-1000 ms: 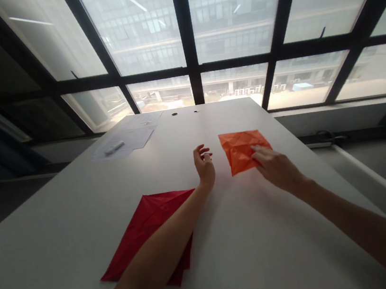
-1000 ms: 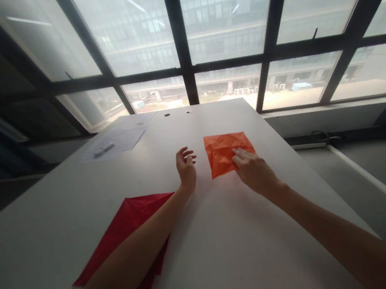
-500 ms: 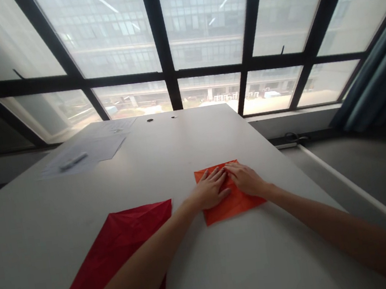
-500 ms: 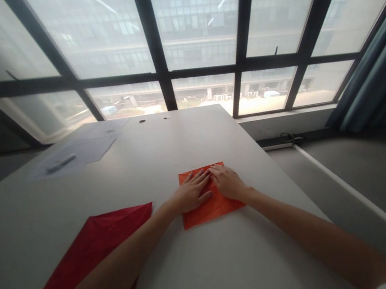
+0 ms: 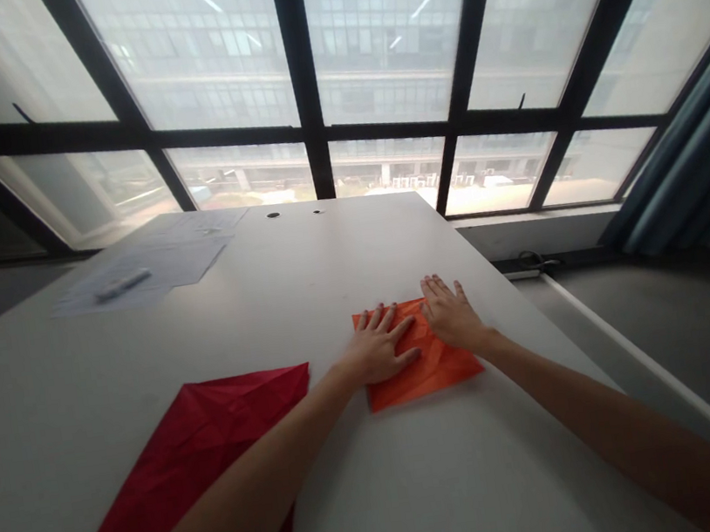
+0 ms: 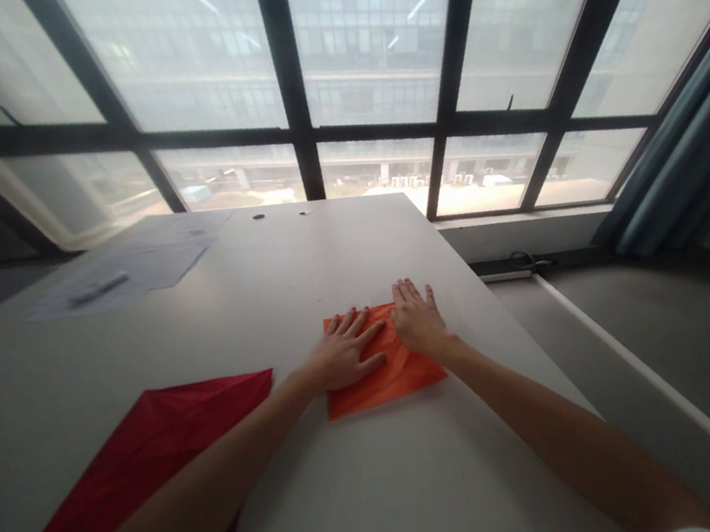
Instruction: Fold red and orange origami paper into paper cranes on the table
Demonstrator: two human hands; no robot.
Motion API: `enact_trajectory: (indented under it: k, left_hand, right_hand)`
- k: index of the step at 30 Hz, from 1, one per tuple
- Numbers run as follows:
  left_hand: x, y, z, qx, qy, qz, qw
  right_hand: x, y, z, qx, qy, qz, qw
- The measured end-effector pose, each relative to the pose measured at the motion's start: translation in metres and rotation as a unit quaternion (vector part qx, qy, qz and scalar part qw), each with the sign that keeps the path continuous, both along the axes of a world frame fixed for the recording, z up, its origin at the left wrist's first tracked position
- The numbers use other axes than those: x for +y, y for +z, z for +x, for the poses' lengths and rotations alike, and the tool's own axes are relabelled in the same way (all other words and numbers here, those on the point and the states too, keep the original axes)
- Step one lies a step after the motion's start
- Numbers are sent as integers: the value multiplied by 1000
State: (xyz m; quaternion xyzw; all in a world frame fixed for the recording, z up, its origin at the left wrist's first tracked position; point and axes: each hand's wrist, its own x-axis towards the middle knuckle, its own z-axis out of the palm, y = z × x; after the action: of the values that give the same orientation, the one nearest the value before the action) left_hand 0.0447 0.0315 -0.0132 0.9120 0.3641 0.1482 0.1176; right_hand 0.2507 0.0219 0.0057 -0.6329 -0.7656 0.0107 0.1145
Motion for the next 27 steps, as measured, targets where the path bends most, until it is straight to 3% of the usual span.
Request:
enact_trajectory:
  k: [4,10,15,18,21,23,25,27]
  left_hand:
    - [2,-1,-4,6,4,16,1000]
    - [17,1,-24,17,27,4,999]
    - [9,4,-31,24,82,-5,996]
    - [1,11,-31,88,116,-16,989]
    - [-1,24,-25,157,112,-64,979]
    - [0,29,-16,157,127,-31,979]
    - [-2,28,-6,141,95,20,985]
    - [-5,22,0,143,46,16,988]
  right_hand:
    - [-9,-13,-19,13,78,-24,997]
    - [-7,-22,-18,20,37,-28,999]
    - [-6,-25,-19,34,39,-14,999]
    - [-6,-27,-21,26,41,-10,999]
    - [-5,-29,-23,16,43,-9,999]
    - [-5,-30,-24,15,43,-9,999]
    - [-5,-32,-25,18,40,-4,999]
    - [-5,-33,-26,21,30,1,999]
